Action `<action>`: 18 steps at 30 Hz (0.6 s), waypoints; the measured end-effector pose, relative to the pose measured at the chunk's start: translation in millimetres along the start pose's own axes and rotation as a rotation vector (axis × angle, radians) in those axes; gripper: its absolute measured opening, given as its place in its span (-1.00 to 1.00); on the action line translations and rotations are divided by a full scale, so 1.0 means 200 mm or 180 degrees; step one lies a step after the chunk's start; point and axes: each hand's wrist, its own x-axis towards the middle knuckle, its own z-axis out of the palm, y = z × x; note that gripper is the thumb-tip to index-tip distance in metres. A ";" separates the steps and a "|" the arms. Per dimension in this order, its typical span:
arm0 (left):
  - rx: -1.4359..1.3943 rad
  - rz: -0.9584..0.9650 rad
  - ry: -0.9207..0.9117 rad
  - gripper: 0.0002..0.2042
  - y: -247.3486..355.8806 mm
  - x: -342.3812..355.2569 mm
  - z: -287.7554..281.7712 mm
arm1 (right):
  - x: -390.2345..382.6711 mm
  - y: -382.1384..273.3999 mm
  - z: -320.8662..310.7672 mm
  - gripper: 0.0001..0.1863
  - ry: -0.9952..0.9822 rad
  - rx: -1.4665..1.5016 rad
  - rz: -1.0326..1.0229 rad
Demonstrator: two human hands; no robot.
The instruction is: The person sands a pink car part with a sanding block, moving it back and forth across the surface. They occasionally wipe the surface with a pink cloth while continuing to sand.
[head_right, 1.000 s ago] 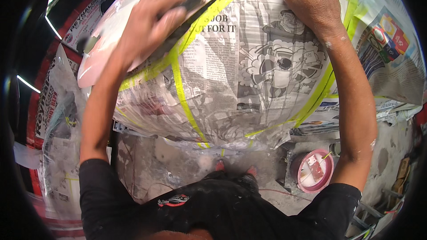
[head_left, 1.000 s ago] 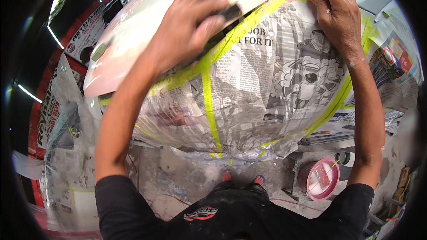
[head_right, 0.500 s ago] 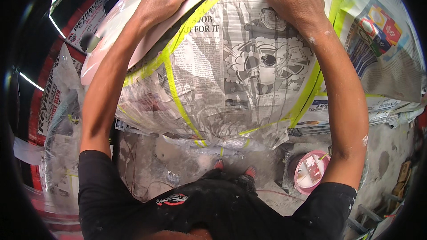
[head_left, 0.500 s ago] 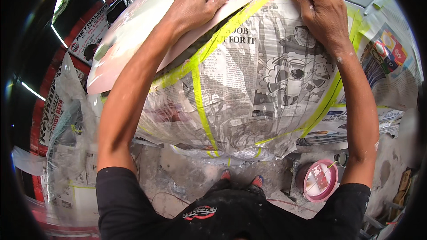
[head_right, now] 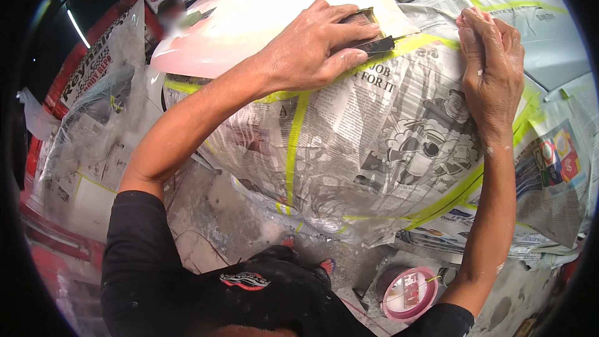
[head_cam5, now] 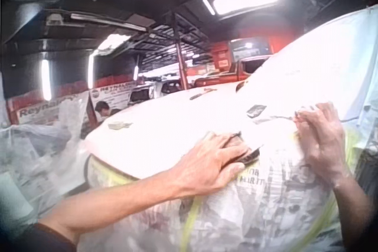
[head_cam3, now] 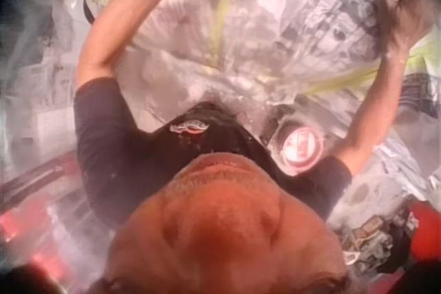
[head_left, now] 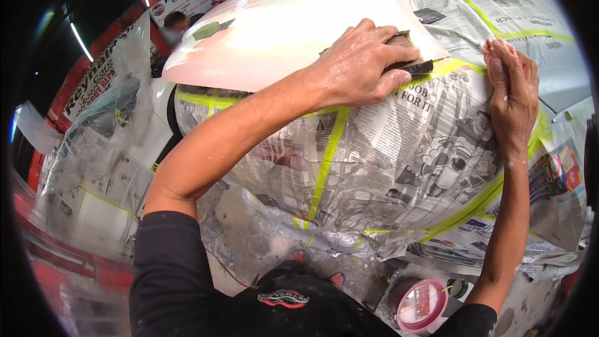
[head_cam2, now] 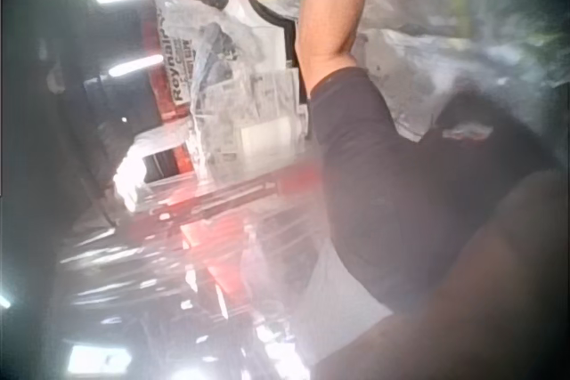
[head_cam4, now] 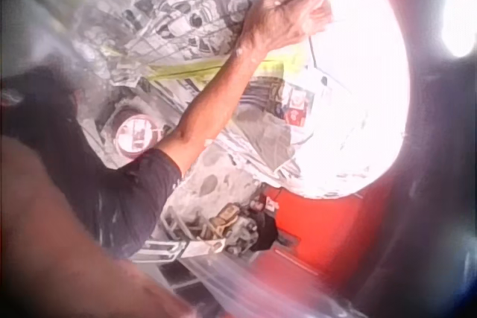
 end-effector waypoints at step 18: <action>-0.0586 -0.0891 -0.0813 -0.62 -0.11 0.19 0.07 | -0.02 -0.03 0.03 -0.73 0.0134 -0.0044 -0.0130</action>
